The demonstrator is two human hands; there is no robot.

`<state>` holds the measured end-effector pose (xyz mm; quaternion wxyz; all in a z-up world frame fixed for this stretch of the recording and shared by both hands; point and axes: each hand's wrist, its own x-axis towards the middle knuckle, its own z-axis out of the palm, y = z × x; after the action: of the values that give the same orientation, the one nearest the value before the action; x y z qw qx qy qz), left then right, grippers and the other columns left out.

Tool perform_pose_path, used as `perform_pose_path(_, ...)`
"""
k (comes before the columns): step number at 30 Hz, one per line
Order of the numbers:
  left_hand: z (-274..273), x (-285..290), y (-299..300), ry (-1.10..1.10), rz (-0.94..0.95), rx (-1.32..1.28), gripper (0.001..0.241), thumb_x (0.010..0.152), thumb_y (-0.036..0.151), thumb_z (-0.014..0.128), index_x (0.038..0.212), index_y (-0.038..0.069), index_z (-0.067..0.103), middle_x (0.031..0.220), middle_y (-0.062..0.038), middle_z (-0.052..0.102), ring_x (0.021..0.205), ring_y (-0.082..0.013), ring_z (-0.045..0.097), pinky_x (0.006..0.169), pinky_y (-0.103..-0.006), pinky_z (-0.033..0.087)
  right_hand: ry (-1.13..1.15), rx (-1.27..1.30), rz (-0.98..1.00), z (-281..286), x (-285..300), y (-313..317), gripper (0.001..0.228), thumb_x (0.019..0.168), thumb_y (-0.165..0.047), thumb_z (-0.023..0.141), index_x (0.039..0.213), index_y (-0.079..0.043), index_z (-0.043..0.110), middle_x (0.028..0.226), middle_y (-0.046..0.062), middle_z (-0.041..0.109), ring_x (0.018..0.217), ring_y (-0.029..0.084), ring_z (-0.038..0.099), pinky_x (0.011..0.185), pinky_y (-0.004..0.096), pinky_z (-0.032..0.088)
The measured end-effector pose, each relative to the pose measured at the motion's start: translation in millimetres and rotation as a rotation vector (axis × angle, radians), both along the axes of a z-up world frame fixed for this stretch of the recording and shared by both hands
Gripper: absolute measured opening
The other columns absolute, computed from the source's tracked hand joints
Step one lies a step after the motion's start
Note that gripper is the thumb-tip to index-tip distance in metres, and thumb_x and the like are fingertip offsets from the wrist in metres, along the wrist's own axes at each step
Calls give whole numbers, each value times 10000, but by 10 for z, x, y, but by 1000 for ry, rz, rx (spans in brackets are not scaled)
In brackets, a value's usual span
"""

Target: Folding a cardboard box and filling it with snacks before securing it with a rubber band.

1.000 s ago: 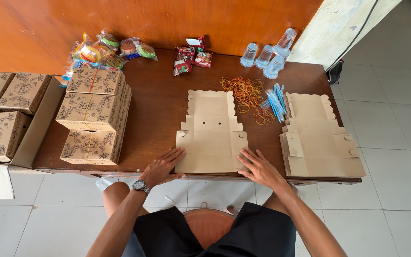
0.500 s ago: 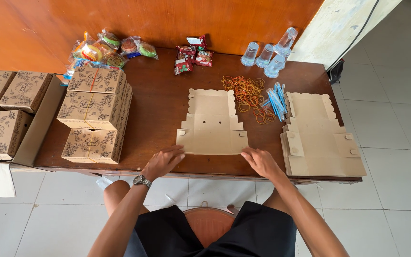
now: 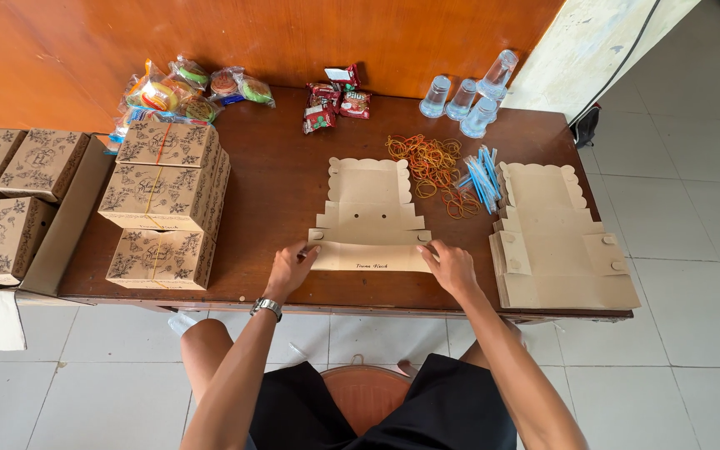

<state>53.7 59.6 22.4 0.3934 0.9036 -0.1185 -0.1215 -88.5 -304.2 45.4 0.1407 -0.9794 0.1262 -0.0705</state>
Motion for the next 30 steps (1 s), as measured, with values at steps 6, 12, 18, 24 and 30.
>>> perform_pose_path(6, -54, -37, -134, -157, 73, -12, 272, 896, 363, 709, 829, 104, 665, 797, -130, 727, 806, -347, 740, 721, -492, 591, 32, -46, -71, -76, 93, -11, 544, 913, -652, 585, 1151, -174, 692, 903, 176, 778, 824, 393, 761, 763, 537, 594)
perform_pose_path(12, -57, -101, -209, -366, 62, 59, 196, 883, 297, 712, 916, 110, 662, 834, -104, 702, 863, -307, 713, 728, -442, 567, 62, -83, -83, -27, 141, -1, 530, 858, -604, 649, 1160, -170, 689, 905, 171, 780, 805, 391, 765, 725, 522, 604)
perform_pose_path(18, -224, -104, -268, -426, 73, 189, 219, 890, 295, 698, 1039, 139, 662, 1022, -67, 698, 1031, -266, 653, 809, -418, 524, 85, -153, -57, -80, 176, 12, 485, 831, -522, 701, 1143, -152, 676, 925, 174, 778, 799, 394, 765, 714, 525, 606)
perform_pose_path(24, -327, -87, -249, -490, 48, 281, 240, 880, 349, 705, 1038, 174, 662, 1055, -24, 607, 1049, -224, 582, 823, -380, 491, 66, -181, -19, -114, 187, 29, 468, 817, -506, 723, 1101, -138, 668, 943, 154, 770, 779, 387, 764, 673, 517, 617)
perform_pose_path(30, -302, -64, -207, -454, 48, 340, 235, 914, 392, 653, 1058, 206, 656, 1078, -11, 593, 1065, -183, 557, 835, -347, 477, -28, -222, 7, -99, 138, 75, 517, 764, -510, 793, 1110, -138, 697, 1070, 98, 684, 822, 367, 760, 635, 489, 641)
